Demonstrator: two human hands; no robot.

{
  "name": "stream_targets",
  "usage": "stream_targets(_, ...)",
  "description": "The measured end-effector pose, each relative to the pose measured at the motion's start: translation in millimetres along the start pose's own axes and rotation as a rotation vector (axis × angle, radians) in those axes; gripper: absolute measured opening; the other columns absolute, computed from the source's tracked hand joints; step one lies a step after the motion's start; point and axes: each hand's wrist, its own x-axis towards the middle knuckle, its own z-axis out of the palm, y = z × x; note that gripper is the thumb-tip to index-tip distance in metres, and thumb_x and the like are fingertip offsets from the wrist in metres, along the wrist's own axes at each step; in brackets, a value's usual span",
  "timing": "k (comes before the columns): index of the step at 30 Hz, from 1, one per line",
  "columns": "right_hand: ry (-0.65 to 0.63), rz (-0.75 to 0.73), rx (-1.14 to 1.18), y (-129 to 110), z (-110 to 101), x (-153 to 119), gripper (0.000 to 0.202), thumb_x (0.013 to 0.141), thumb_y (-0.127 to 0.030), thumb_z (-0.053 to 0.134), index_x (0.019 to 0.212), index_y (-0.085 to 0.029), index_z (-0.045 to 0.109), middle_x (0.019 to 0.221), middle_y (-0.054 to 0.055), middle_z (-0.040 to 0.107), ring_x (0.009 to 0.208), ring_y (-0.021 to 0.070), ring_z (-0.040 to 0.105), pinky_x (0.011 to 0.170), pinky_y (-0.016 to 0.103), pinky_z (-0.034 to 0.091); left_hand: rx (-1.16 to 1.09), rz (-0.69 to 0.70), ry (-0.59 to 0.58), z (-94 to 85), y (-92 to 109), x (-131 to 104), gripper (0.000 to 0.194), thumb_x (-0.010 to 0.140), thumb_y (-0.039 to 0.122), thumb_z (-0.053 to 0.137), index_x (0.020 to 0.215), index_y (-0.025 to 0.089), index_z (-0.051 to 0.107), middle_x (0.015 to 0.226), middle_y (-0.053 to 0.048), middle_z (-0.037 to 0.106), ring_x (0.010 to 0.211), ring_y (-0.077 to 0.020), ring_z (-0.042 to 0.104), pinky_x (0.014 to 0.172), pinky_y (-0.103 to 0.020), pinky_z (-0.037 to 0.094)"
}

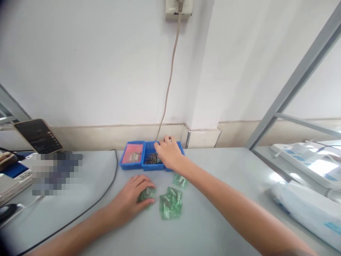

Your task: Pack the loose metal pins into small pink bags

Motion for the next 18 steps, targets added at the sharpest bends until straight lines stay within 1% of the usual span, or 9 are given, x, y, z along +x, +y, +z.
stream_targets(2,-0.001,0.005,0.022,-1,3,3,0.025,0.093,-0.014,0.076,0.117,-0.017,0.071,0.117,0.020,0.078,0.124,0.0406,0.057,0.104,0.053,0.040,0.001,0.003,-0.007,0.0,0,0,0.026,0.102,0.031,0.074,0.125,0.023,0.065,0.123,-0.007,0.067,0.113,-0.0281,0.061,0.099,-0.043,0.047)
stream_targets(4,0.005,0.019,0.067,1,5,4,0.022,0.095,-0.011,0.072,0.116,-0.016,0.072,0.117,0.020,0.078,0.122,0.0396,0.059,0.103,0.051,0.040,0.002,0.010,-0.005,0.0,0,-1,0.026,0.103,0.031,0.073,0.126,0.023,0.064,0.124,-0.007,0.067,0.113,-0.0280,0.060,0.100,-0.043,0.047)
stream_targets(6,0.016,0.048,0.132,7,5,5,0.017,0.099,-0.009,0.065,0.113,-0.015,0.073,0.114,0.018,0.078,0.113,0.0351,0.065,0.097,0.045,0.044,0.004,0.013,0.002,0.0,0,-1,0.026,0.103,0.032,0.073,0.126,0.023,0.064,0.124,-0.007,0.067,0.113,-0.0280,0.060,0.099,-0.042,0.047)
stream_targets(8,0.034,0.086,0.212,17,2,4,0.018,0.103,-0.009,0.058,0.107,-0.016,0.074,0.110,0.013,0.078,0.100,0.0272,0.070,0.089,0.037,0.047,0.005,0.008,0.006,0.1,0,-1,0.026,0.102,0.032,0.074,0.125,0.023,0.064,0.124,-0.007,0.067,0.113,-0.0280,0.061,0.098,-0.042,0.048)
stream_targets(9,0.052,0.103,0.251,23,-1,2,0.018,0.104,-0.009,0.057,0.107,-0.017,0.074,0.110,0.012,0.077,0.097,0.0248,0.071,0.086,0.034,0.048,0.002,0.004,0.006,0.1,0,-1,0.027,0.102,0.032,0.074,0.125,0.023,0.064,0.124,-0.007,0.067,0.113,-0.0280,0.061,0.098,-0.042,0.048)
stream_targets(13,0.132,0.134,0.367,46,-12,-17,0.021,0.106,-0.012,0.051,0.110,-0.018,0.070,0.115,0.009,0.074,0.100,0.0209,0.070,0.087,0.031,0.051,-0.025,-0.020,0.004,0.4,-1,-1,0.030,0.101,0.031,0.075,0.128,0.025,0.062,0.125,-0.007,0.066,0.114,-0.0282,0.061,0.101,-0.044,0.048)
stream_targets(14,0.137,0.131,0.401,50,-13,-23,0.020,0.105,-0.011,0.051,0.107,-0.019,0.070,0.112,0.008,0.074,0.099,0.0207,0.070,0.086,0.030,0.051,-0.042,-0.026,0.011,0.5,-2,-1,0.031,0.101,0.030,0.075,0.129,0.025,0.062,0.126,-0.007,0.066,0.115,-0.0282,0.062,0.102,-0.044,0.049)
stream_targets(16,0.094,0.109,0.506,53,-12,-36,0.019,0.101,-0.009,0.055,0.099,-0.021,0.070,0.103,0.005,0.074,0.092,0.0208,0.069,0.082,0.031,0.051,-0.094,-0.045,0.031,0.3,-3,-1,0.031,0.101,0.027,0.074,0.130,0.026,0.061,0.128,-0.007,0.064,0.117,-0.0276,0.062,0.105,-0.043,0.050)
stream_targets(18,0.081,0.103,0.475,51,-8,-47,0.024,0.100,-0.007,0.053,0.096,-0.022,0.070,0.101,0.004,0.074,0.088,0.0209,0.068,0.080,0.033,0.048,-0.155,-0.081,0.044,-0.4,-3,-1,0.028,0.103,0.025,0.069,0.131,0.027,0.061,0.129,-0.007,0.062,0.114,-0.0254,0.064,0.102,-0.040,0.053)
